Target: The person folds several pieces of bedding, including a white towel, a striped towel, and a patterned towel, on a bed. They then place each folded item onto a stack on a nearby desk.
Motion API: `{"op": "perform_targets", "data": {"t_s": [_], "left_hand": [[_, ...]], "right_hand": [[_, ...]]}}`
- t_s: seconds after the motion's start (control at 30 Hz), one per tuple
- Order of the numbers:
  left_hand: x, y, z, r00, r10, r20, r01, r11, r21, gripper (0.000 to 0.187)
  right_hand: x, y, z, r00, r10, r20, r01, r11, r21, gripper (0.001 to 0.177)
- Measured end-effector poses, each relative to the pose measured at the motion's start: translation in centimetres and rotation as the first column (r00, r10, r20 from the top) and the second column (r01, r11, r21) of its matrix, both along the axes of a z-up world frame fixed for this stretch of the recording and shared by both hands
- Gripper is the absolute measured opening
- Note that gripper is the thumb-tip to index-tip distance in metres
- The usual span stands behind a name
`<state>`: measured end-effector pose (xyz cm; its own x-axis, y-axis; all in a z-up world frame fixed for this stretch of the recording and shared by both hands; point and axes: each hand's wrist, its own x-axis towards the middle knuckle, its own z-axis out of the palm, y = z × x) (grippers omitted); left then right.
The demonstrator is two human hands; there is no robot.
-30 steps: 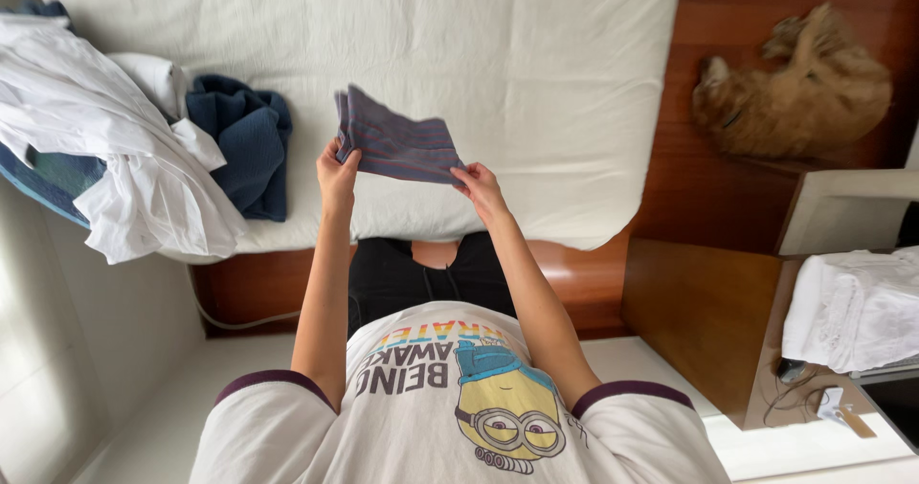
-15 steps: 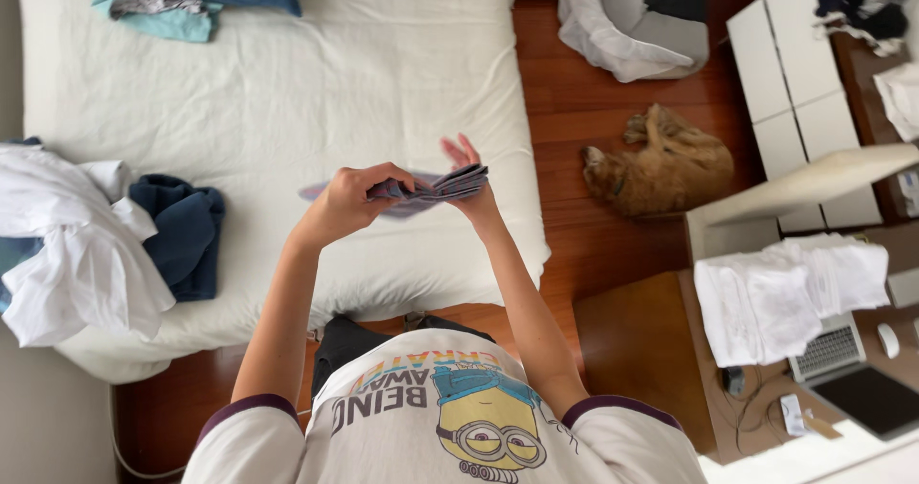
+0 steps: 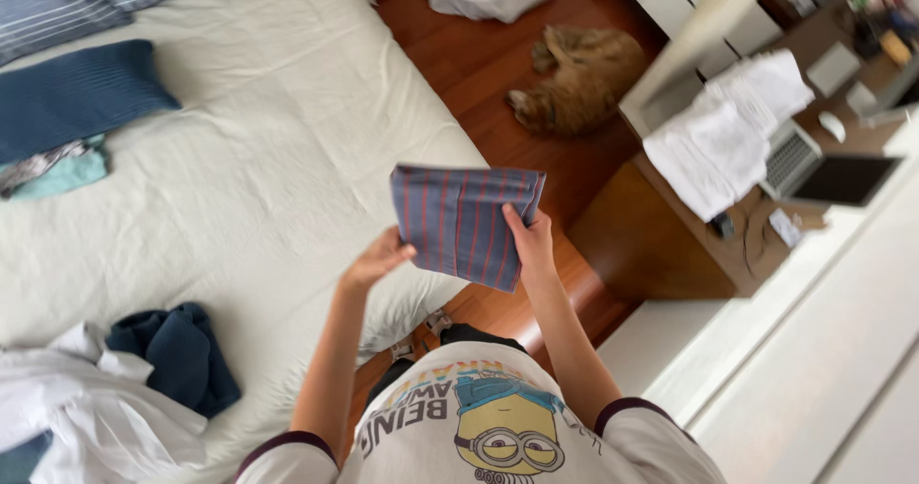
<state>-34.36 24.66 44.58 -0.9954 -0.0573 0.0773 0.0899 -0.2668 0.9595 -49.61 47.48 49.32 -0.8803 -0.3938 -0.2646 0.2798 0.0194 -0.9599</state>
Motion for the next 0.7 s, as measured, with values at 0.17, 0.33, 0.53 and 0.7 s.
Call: {"op": "perform_targets", "data": {"t_s": [0.17,0.33,0.53,0.7], "left_hand": [[1.2,5.8,-5.3,0.858,0.087,0.506,-0.138,0.988,0.065,0.073],[2.3,7.3,-6.7,0.816,0.018,0.578,-0.192,0.952,0.24,0.06],[-0.2,8.5,-7.3,0.834,-0.017,0.552,-0.15,0.955,0.256,0.066],[-3.2,11.1,-5.0,0.86,-0.041,0.509,-0.082,0.973,0.216,0.095]], "right_hand": [[2.0,3.7,-0.1,0.989,-0.069,0.134,0.046,0.985,0.165,0.054],[6.7,7.7,-5.2,0.981,0.091,0.169,-0.15,0.914,0.376,0.104],[7.4,11.8,-7.8,0.965,0.17,0.202,-0.202,0.967,0.154,0.061],[4.7,14.9,-7.4,0.945,-0.077,0.316,0.074,0.997,0.022,0.045]]}}
